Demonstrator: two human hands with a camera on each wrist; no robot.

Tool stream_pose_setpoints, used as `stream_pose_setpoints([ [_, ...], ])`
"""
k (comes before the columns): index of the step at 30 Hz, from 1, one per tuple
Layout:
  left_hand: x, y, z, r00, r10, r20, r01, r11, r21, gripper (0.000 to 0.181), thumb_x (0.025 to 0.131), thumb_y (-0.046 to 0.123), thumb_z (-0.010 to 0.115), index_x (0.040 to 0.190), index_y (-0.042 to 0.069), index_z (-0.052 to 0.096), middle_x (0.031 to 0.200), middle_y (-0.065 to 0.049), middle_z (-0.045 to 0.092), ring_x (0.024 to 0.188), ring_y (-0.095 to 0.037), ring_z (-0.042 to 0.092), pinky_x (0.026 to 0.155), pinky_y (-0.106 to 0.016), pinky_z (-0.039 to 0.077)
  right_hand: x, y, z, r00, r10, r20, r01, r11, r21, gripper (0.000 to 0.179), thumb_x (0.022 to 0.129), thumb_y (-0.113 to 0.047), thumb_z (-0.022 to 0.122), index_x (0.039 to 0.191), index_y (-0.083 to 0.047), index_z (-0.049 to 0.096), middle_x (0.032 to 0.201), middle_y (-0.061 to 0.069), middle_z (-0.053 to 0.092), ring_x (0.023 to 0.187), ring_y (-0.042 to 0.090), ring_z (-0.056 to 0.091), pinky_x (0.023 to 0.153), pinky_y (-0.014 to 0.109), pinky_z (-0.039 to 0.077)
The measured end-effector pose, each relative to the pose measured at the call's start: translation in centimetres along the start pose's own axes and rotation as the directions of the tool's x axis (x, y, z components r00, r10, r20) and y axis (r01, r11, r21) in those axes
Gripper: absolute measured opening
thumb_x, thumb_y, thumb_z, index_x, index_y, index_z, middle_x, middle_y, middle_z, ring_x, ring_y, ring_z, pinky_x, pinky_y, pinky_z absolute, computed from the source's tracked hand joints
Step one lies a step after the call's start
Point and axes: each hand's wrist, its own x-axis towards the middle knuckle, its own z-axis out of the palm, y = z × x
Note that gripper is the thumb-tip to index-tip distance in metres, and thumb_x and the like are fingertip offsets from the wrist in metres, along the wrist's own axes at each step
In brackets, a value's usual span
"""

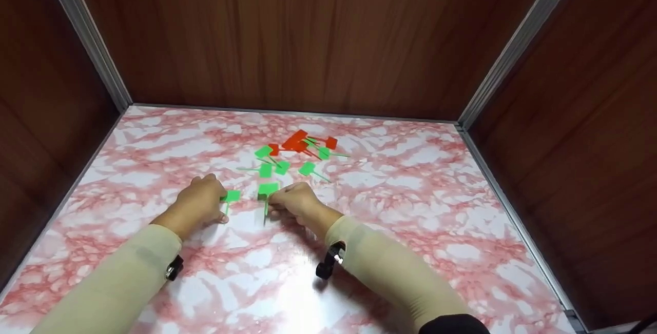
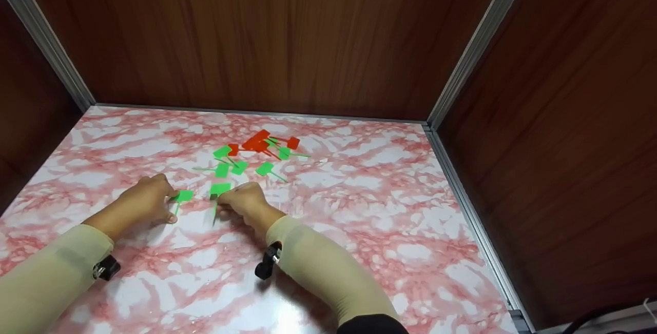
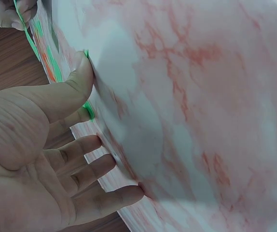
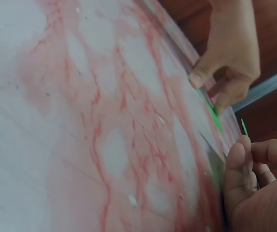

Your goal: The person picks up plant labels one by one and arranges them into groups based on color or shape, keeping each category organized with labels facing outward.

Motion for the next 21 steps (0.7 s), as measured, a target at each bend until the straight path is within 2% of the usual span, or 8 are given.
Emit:
stream_pose_setpoints([
  [6, -0.2, 0.0, -0.1, 1.000, 0.008, 0.001, -0.008, 1.000, -0.007, 0.061, 0.086, 0.023, 0.101, 0.138, 0.001, 0.079, 0.134, -0.025, 0.062, 0.118, -0.043, 0.054, 0.097, -0.062, 0.060, 0.0, 0.1, 1.0, 1.000, -0.010, 0.007, 0.010, 1.000, 0.000, 0.006, 0.094, 0.001, 0.079, 0.093, 0.004, 0.084, 0.068, 0.006, 0.078, 0.055, 0.010, 0.072, 0.058, 0.025, 0.063],
  [13, -0.3, -0.1, -0.1, 0.999, 0.040, -0.027, -0.040, 0.999, 0.019, 0.047, 0.084, 0.023, 0.102, 0.122, 0.003, 0.084, 0.120, -0.021, 0.062, 0.109, -0.040, 0.054, 0.087, -0.058, 0.059, 0.2, -0.1, 2.0, 1.000, -0.005, -0.009, 0.005, 0.999, -0.050, 0.005, 0.094, 0.000, 0.081, 0.091, 0.003, 0.085, 0.066, 0.006, 0.078, 0.053, 0.010, 0.071, 0.057, 0.024, 0.063],
  [21, -0.3, 0.1, -0.1, 0.999, 0.038, -0.030, -0.037, 0.999, 0.030, 0.046, 0.084, 0.024, 0.102, 0.120, 0.003, 0.084, 0.118, -0.021, 0.062, 0.108, -0.041, 0.056, 0.087, -0.058, 0.058, 0.3, -0.1, 3.1, 0.999, -0.033, 0.002, 0.033, 0.992, -0.121, 0.009, 0.092, 0.000, 0.083, 0.083, 0.001, 0.085, 0.064, 0.006, 0.078, 0.053, 0.010, 0.072, 0.057, 0.024, 0.063],
])
